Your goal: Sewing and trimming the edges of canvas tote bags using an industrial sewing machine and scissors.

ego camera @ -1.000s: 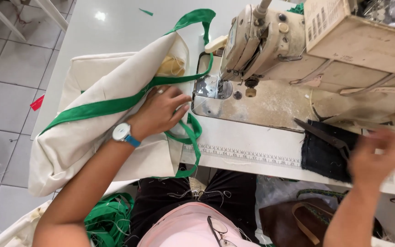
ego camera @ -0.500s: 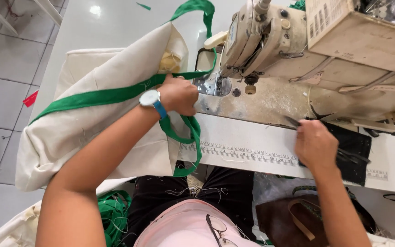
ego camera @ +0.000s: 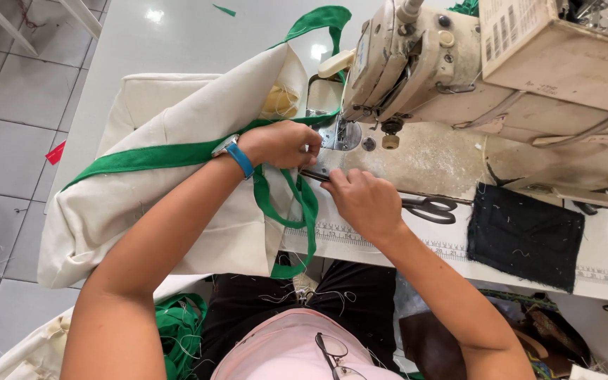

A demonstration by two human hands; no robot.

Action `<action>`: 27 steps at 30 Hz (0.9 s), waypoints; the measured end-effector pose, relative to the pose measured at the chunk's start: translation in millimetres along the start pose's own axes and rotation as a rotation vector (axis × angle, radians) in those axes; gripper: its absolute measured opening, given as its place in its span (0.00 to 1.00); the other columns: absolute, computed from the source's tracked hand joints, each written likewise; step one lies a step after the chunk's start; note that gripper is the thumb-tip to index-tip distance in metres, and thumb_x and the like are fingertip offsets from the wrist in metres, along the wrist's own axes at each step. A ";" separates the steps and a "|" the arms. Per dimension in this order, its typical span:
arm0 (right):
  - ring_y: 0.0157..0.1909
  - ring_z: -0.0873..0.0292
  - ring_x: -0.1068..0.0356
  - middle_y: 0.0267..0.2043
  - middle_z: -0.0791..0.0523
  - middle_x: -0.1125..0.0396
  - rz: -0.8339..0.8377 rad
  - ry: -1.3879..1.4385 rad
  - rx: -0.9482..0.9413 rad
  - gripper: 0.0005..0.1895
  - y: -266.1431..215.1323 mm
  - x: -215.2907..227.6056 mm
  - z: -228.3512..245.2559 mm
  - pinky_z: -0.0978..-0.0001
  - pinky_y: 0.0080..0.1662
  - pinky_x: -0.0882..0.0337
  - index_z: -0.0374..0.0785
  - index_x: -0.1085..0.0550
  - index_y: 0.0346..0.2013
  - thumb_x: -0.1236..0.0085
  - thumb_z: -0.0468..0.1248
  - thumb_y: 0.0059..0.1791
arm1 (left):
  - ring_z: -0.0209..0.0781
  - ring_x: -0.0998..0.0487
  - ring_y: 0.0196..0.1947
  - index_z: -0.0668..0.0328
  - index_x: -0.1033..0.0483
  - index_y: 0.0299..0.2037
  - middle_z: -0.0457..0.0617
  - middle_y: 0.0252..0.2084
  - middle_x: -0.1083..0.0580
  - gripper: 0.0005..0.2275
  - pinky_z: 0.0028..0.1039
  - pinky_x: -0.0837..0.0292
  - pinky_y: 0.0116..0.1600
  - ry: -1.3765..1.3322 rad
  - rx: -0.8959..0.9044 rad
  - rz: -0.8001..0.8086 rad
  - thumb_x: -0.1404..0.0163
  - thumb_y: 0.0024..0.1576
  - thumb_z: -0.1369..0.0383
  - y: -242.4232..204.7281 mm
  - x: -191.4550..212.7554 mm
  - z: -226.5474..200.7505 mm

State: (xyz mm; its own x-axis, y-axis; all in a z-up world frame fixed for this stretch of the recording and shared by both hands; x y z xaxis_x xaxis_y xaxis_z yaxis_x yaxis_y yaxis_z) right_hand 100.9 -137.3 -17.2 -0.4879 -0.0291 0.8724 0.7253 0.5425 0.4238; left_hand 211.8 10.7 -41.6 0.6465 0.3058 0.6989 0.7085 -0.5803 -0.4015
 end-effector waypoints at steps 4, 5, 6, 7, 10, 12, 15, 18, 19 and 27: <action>0.21 0.61 0.36 0.21 0.65 0.46 -0.052 -0.018 0.007 0.13 0.6 -3.0 11.4 0.68 0.24 0.31 0.54 0.33 0.32 0.47 0.54 0.53 | 0.57 0.21 0.44 0.50 0.21 0.37 0.54 0.34 0.23 0.06 0.42 0.27 0.46 -0.021 -0.026 -0.002 0.46 0.60 0.61 0.8 -1.7 2.0; 0.21 0.61 0.36 0.21 0.65 0.46 -0.049 -0.018 0.008 0.13 0.7 -3.0 11.9 0.68 0.24 0.31 0.54 0.33 0.32 0.47 0.54 0.53 | 0.57 0.21 0.44 0.50 0.21 0.37 0.54 0.34 0.23 0.06 0.42 0.27 0.46 -0.024 -0.027 -0.001 0.46 0.60 0.61 0.5 -2.3 2.4; 0.21 0.61 0.36 0.21 0.65 0.46 -0.047 -0.016 0.008 0.12 0.7 -2.8 12.3 0.68 0.24 0.31 0.54 0.33 0.32 0.48 0.54 0.54 | 0.57 0.22 0.43 0.50 0.22 0.36 0.54 0.34 0.23 0.06 0.42 0.27 0.46 -0.033 -0.036 -0.007 0.46 0.60 0.61 0.0 -2.4 2.1; 0.20 0.61 0.36 0.21 0.65 0.46 -0.048 -0.014 0.008 0.12 1.6 -2.6 12.9 0.68 0.24 0.32 0.54 0.33 0.32 0.49 0.53 0.54 | 0.57 0.22 0.43 0.51 0.22 0.36 0.54 0.34 0.24 0.06 0.42 0.27 0.46 -0.041 -0.044 -0.015 0.47 0.60 0.62 -0.8 -1.3 2.1; 0.21 0.61 0.34 0.21 0.64 0.45 -0.035 -0.041 0.002 0.13 -1.4 -8.3 12.9 0.69 0.24 0.32 0.54 0.33 0.32 0.51 0.54 0.55 | 0.54 0.21 0.43 0.47 0.23 0.34 0.51 0.34 0.23 0.06 0.40 0.26 0.46 -0.016 -0.035 -0.031 0.46 0.60 0.60 5.5 -5.6 8.5; 0.20 0.61 0.34 0.20 0.64 0.44 -0.012 -0.019 -0.017 0.13 -1.7 -5.8 13.3 0.67 0.23 0.32 0.53 0.33 0.31 0.50 0.53 0.55 | 0.54 0.21 0.43 0.47 0.23 0.34 0.51 0.34 0.23 0.06 0.40 0.26 0.46 -0.018 -0.038 -0.038 0.46 0.60 0.60 4.8 -5.1 7.5; 0.21 0.59 0.32 0.21 0.63 0.42 0.021 0.011 -0.055 0.13 0.7 -2.9 12.6 0.64 0.24 0.31 0.52 0.32 0.33 0.48 0.53 0.54 | 0.54 0.21 0.43 0.47 0.23 0.34 0.51 0.34 0.23 0.06 0.40 0.26 0.46 -0.016 -0.044 -0.055 0.46 0.60 0.60 7.3 -6.6 9.8; 0.23 0.57 0.30 0.23 0.62 0.41 0.051 0.025 -0.080 0.12 1.4 -4.2 13.8 0.61 0.25 0.29 0.52 0.31 0.35 0.47 0.54 0.53 | 0.54 0.21 0.43 0.47 0.23 0.33 0.51 0.33 0.23 0.06 0.40 0.26 0.46 -0.009 -0.047 -0.064 0.45 0.59 0.59 8.7 -7.7 11.5; 0.23 0.56 0.29 0.23 0.62 0.41 0.068 0.030 -0.088 0.12 1.5 -5.9 14.0 0.60 0.25 0.28 0.52 0.31 0.36 0.48 0.54 0.53 | 0.54 0.21 0.44 0.47 0.23 0.33 0.51 0.33 0.22 0.07 0.41 0.26 0.46 -0.005 -0.048 -0.061 0.45 0.59 0.59 9.3 -7.4 11.3; 0.24 0.53 0.26 0.23 0.59 0.37 0.202 0.118 -0.138 0.14 -6.2 3.5 2.5 0.59 0.26 0.27 0.48 0.30 0.35 0.56 0.51 0.58 | 0.43 0.17 0.34 0.46 0.27 0.37 0.39 0.23 0.21 0.06 0.35 0.24 0.48 -0.094 0.010 -0.099 0.52 0.63 0.59 -3.7 -3.7 6.5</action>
State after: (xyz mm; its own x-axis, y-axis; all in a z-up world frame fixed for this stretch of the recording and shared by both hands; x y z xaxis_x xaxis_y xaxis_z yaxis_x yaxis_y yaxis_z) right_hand 93.5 -138.7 -17.3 -0.2729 -0.0341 0.9614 0.8655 0.4277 0.2608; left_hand 208.6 16.6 -46.5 0.5967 0.4308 0.6771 0.7727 -0.5363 -0.3397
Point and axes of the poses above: each hand's wrist, its own y-axis towards the middle knuckle, its own x-axis out of the back of the hand, z = x × y, the point moved 6 cm from there along y, towards the middle knuckle
